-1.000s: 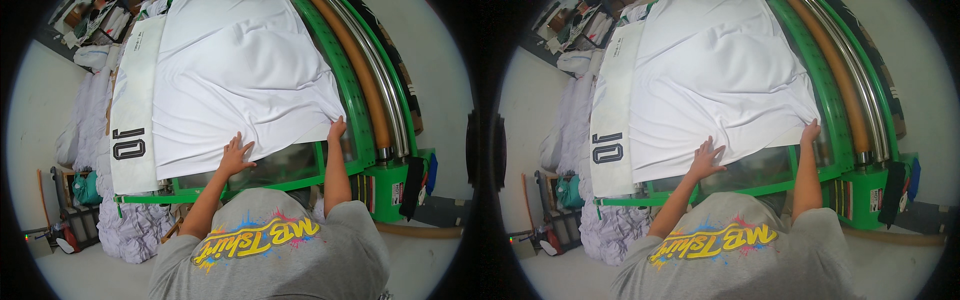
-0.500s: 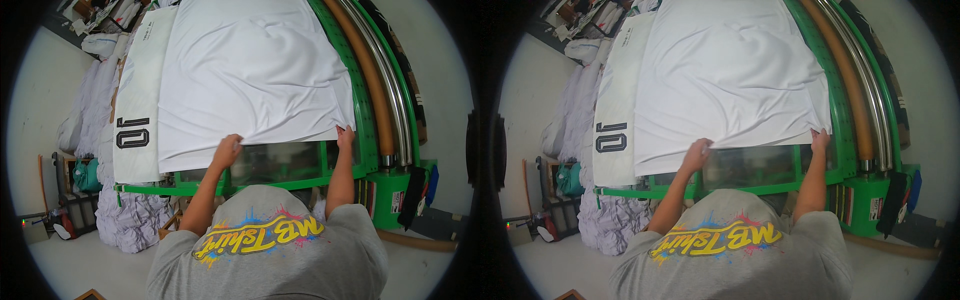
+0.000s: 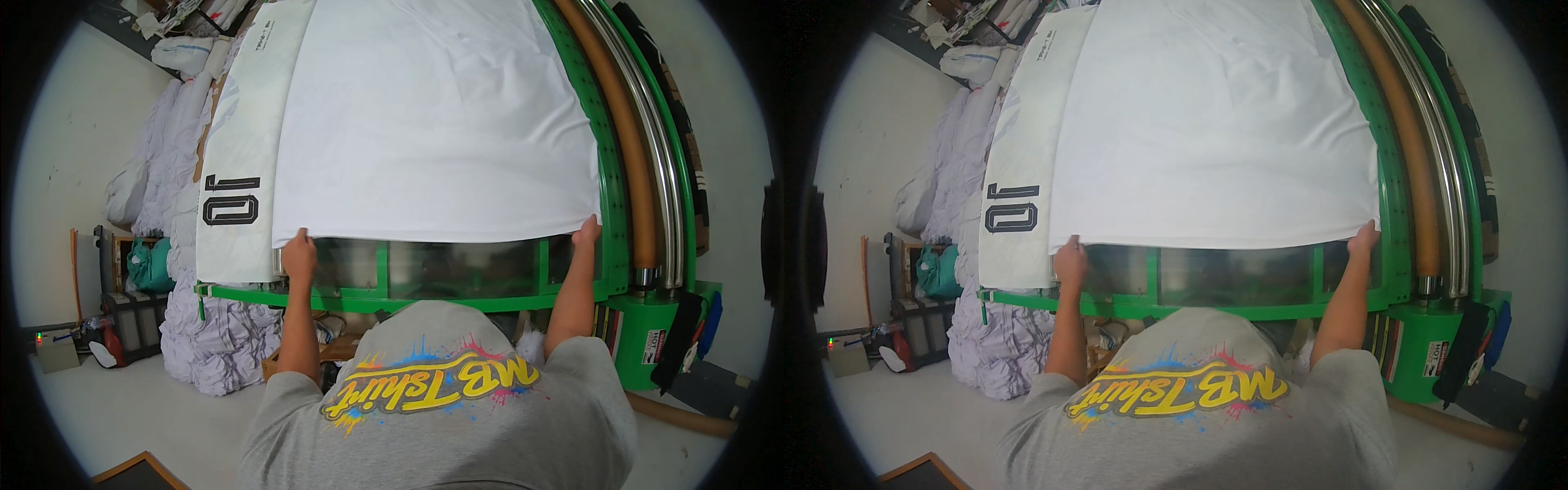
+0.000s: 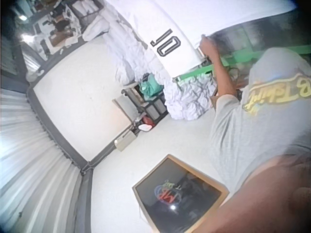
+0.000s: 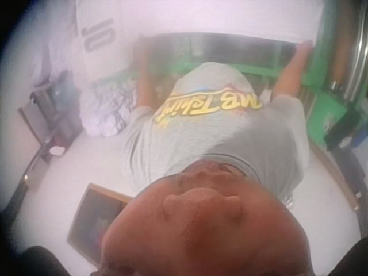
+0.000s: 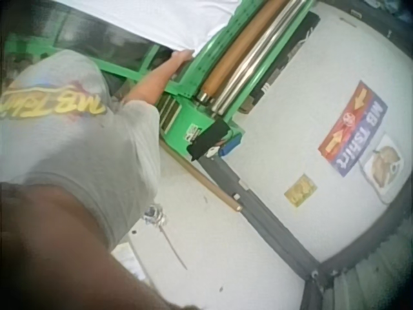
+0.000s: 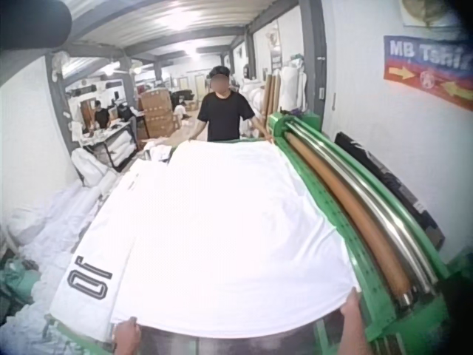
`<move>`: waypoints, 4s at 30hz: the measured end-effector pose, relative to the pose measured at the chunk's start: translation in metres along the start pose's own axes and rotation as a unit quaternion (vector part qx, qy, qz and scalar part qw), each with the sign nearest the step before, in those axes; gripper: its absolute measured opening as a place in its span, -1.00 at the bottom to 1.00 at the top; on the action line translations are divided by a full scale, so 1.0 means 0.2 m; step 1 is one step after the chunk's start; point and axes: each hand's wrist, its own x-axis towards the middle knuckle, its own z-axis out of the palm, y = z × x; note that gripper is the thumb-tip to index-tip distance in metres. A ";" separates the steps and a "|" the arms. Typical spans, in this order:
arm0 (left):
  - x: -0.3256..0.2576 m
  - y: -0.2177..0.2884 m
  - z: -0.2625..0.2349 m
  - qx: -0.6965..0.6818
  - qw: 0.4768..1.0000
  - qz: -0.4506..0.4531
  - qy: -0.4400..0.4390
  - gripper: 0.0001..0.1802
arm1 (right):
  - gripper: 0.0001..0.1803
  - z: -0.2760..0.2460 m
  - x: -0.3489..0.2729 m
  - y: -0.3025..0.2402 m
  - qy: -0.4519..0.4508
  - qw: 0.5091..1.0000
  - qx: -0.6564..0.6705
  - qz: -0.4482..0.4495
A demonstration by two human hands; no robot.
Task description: The person places a printed transfer sheet onto a heat press, aligns a white garment over it, and trims the excess paper with shears.
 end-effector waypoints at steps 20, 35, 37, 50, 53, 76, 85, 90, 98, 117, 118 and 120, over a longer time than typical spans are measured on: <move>0.18 -0.48 0.57 -0.715 0.625 -0.311 0.052 -0.51 | -0.37 0.04 -0.15 -0.11 0.019 0.984 0.139 0.107; 0.11 -0.31 0.43 -0.444 0.846 -0.279 0.098 -0.53 | -0.48 -0.45 -0.42 -0.13 0.168 0.984 -0.004 -0.063; 0.09 -0.18 0.39 -0.261 0.915 -0.280 0.128 -0.49 | -0.47 -0.49 -0.38 -0.14 0.072 0.994 0.076 -0.029; -0.09 0.50 0.27 -0.076 0.997 0.026 -0.012 -0.15 | -0.78 0.39 -0.94 -0.18 -0.379 0.905 -0.159 -0.107; -0.11 0.48 0.27 -0.076 0.997 0.020 -0.013 -0.15 | -0.74 0.51 -1.17 -0.11 -0.575 0.759 -0.290 -0.097; -0.12 0.49 0.26 -0.081 0.997 0.019 -0.003 -0.15 | -0.44 -0.31 -0.57 -0.46 0.200 0.965 0.135 -0.103; -0.11 0.51 0.25 -0.087 0.996 0.021 -0.014 -0.16 | -0.51 -0.53 -0.56 -0.10 0.255 0.963 0.074 -0.052; -0.12 0.50 0.25 -0.084 0.996 0.017 -0.009 -0.16 | -0.49 -0.45 -0.60 -0.12 0.132 0.986 0.099 -0.036; -0.12 0.47 0.26 -0.076 0.997 0.010 -0.010 -0.15 | -0.49 -0.56 -0.60 -0.53 -0.169 0.921 0.347 -0.045; -0.11 0.43 0.30 -0.069 0.997 0.023 0.010 -0.15 | -0.66 -0.48 -0.55 -0.29 -0.075 0.990 -0.007 0.115; -0.11 0.43 0.30 -0.070 0.997 0.024 0.009 -0.15 | -0.63 -0.44 -0.57 -0.33 -0.076 0.989 -0.069 0.109; -0.10 0.46 0.31 -0.074 0.997 0.033 0.009 -0.15 | -0.63 -0.44 -0.52 -0.35 -0.081 0.960 -0.262 0.047</move>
